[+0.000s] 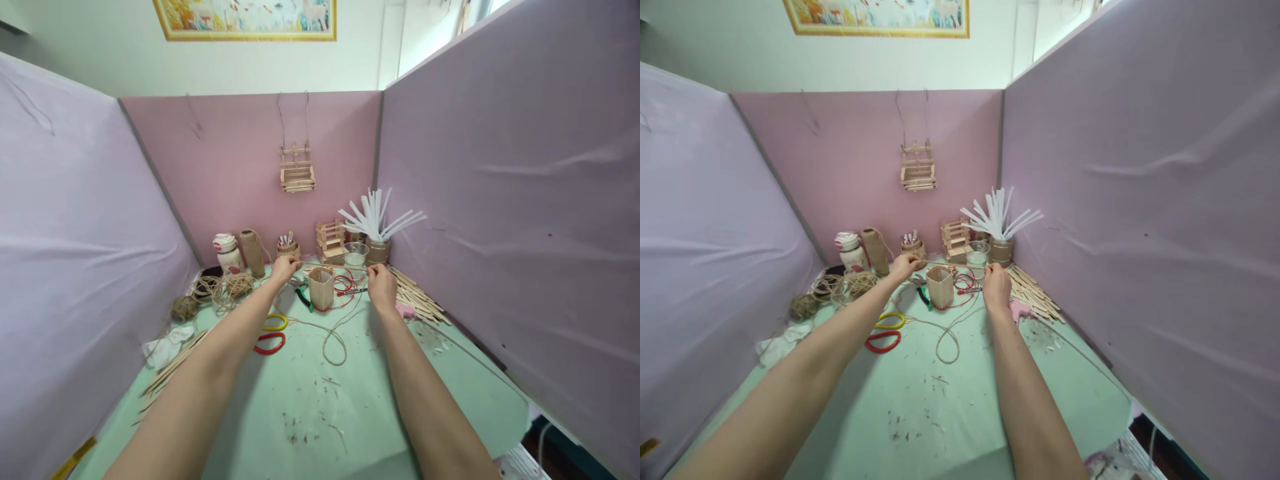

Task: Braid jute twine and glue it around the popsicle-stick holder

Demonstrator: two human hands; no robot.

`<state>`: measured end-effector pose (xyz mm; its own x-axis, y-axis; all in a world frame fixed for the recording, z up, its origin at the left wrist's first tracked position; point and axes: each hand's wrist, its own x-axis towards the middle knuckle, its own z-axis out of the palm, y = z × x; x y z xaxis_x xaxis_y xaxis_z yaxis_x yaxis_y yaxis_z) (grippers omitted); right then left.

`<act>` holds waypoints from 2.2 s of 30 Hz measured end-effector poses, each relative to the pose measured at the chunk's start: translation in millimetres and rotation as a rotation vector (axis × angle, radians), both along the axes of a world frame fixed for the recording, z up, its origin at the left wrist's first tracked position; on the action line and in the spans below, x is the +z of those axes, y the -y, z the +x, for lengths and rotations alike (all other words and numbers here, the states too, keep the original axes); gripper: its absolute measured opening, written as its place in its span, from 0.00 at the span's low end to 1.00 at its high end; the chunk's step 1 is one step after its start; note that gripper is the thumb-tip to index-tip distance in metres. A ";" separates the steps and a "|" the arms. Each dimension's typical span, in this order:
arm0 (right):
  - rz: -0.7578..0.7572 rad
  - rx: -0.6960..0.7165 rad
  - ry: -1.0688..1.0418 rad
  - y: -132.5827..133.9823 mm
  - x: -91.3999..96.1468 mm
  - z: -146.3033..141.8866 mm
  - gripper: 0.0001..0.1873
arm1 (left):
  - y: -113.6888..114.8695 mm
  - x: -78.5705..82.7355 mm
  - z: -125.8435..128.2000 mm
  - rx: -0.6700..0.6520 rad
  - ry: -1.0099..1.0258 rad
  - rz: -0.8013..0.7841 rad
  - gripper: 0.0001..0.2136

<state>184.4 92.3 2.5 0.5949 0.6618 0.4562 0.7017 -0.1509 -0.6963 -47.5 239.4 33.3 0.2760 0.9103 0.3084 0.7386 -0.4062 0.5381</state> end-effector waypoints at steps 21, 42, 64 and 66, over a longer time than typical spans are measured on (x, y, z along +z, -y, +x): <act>0.046 0.477 -0.339 31.8 -11.5 -65.9 0.09 | 104.2 -19.6 -6.7 -0.045 0.189 -0.167 0.10; 0.114 0.687 -0.599 16.1 -36.4 -77.0 0.15 | 116.4 -32.9 28.4 -0.001 0.450 -0.456 0.17; 0.376 0.379 -0.886 4.5 -37.9 -66.4 0.14 | 77.8 -19.0 15.8 0.125 0.669 -0.158 0.03; 0.456 0.370 -1.008 4.4 -36.4 -64.1 0.13 | 79.9 -10.6 18.0 0.071 0.794 -0.074 0.03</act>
